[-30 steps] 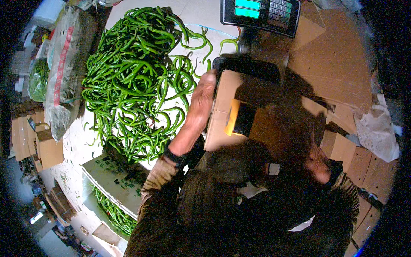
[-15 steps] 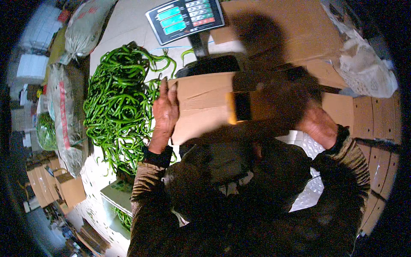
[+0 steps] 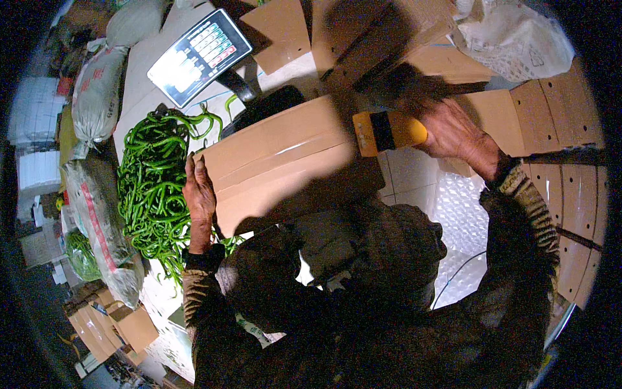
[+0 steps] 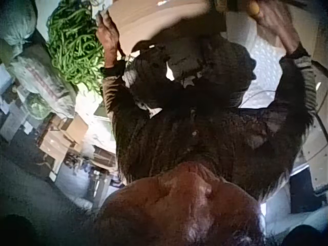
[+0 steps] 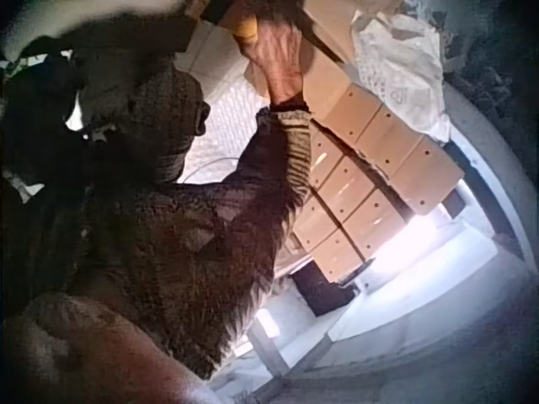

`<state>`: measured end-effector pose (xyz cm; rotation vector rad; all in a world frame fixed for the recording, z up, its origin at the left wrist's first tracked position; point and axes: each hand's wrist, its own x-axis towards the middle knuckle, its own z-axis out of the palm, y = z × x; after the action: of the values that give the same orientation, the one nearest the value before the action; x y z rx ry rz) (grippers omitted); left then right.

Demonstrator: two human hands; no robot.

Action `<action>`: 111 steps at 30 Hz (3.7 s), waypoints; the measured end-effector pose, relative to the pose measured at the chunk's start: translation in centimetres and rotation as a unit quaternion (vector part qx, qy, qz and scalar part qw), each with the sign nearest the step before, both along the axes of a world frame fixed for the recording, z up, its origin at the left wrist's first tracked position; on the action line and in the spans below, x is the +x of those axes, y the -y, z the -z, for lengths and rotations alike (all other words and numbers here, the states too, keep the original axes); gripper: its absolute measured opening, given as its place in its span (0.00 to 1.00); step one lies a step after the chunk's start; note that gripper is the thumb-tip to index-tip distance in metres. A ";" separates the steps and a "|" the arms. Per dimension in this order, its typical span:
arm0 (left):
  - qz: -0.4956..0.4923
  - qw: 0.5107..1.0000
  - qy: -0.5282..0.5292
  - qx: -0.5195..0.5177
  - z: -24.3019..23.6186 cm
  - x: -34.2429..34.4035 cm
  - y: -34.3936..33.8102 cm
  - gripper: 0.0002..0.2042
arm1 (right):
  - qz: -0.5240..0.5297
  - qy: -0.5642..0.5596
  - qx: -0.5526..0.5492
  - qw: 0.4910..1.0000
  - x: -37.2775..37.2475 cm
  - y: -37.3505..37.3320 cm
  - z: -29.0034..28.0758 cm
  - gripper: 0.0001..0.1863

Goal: Sorting green chili peppers from a pile, weighing them on a digital scale, and packing them into a cardboard box which is then sealed with tape.

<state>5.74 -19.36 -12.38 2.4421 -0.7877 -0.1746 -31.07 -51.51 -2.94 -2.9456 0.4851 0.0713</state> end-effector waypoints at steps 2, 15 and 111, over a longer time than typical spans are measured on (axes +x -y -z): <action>0.024 0.999 0.035 -0.019 0.0 0.2 -0.4 0.27 | -0.004 0.005 0.017 1.000 -0.2 0.5 0.8 0.31; 0.009 0.999 -0.011 -0.032 0.0 -0.1 0.1 0.28 | -0.045 0.137 0.076 0.987 -5.2 3.9 11.0 0.32; 0.050 0.982 -0.179 -0.035 0.5 1.9 0.5 0.33 | 0.344 0.082 0.767 0.536 1.1 -9.7 43.0 0.30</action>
<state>7.62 -19.91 -12.86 2.2154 -0.7382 -0.5959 -29.95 -41.85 -45.95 -0.8810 0.8531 0.0621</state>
